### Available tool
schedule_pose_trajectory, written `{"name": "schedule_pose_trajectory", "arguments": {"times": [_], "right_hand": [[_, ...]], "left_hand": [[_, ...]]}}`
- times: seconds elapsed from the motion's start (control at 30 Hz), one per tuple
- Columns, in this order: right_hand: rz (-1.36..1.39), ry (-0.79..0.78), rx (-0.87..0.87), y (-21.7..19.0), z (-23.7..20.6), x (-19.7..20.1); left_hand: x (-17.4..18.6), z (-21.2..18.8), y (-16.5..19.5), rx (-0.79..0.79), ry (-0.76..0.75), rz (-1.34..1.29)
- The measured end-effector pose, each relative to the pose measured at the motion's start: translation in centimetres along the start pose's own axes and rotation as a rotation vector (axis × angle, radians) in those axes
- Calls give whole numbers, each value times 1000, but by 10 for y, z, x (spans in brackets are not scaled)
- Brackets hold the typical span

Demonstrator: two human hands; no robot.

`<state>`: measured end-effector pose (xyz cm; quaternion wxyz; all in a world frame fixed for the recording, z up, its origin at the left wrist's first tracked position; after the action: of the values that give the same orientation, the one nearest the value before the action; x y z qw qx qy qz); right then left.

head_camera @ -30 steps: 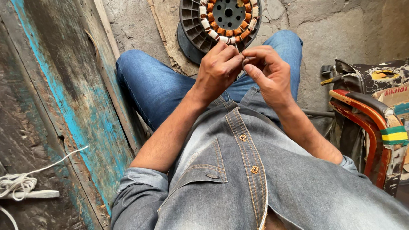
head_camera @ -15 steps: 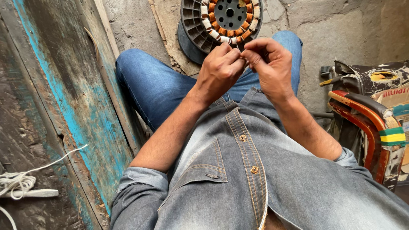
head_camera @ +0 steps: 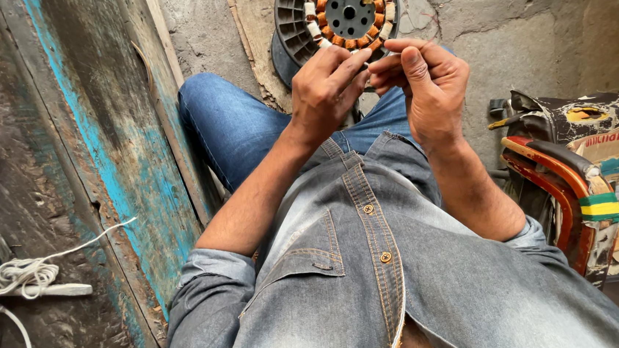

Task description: The person sits on the floor with an electric motor stator on their lap and ties white string around the copper windings, threading and tightening the cord slot by slot to secure the coils. At the end they reach toward a cluttered workbench beside them.

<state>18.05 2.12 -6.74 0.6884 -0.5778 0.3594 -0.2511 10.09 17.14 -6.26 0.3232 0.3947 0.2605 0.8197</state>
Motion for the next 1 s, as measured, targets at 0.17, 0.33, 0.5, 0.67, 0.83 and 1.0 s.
{"name": "schedule_pose_trajectory", "arguments": {"times": [0.17,0.33,0.5,0.67,0.83,1.0], "right_hand": [[-116,32,138,-9,8,3],[-362,73,267,-21,15,11],[-438,81,304,-25,20,12],[-484,91,307,-28,19,12],[-544,143,316,-29,16,13],[-951,166,396,-39,19,4]], "left_hand": [[0,8,-10,40,24,59],[-4,4,-18,23,5,115],[-14,5,-27,46,-49,140],[-8,4,-23,-95,-91,161],[-3,1,-23,-134,-62,140],[-5,-2,-28,-86,-21,74]]}}
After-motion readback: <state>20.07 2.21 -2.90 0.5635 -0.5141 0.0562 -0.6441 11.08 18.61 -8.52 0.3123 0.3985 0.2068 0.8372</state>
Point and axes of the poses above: each hand's wrist, its own z-axis towards the middle knuckle, its own x-axis out of the back of the hand, y = z × x, the point moved 7 cm from there along z, towards the middle knuckle, and after that the axes turned 5 degrees about -y, right-handed, at the moved point
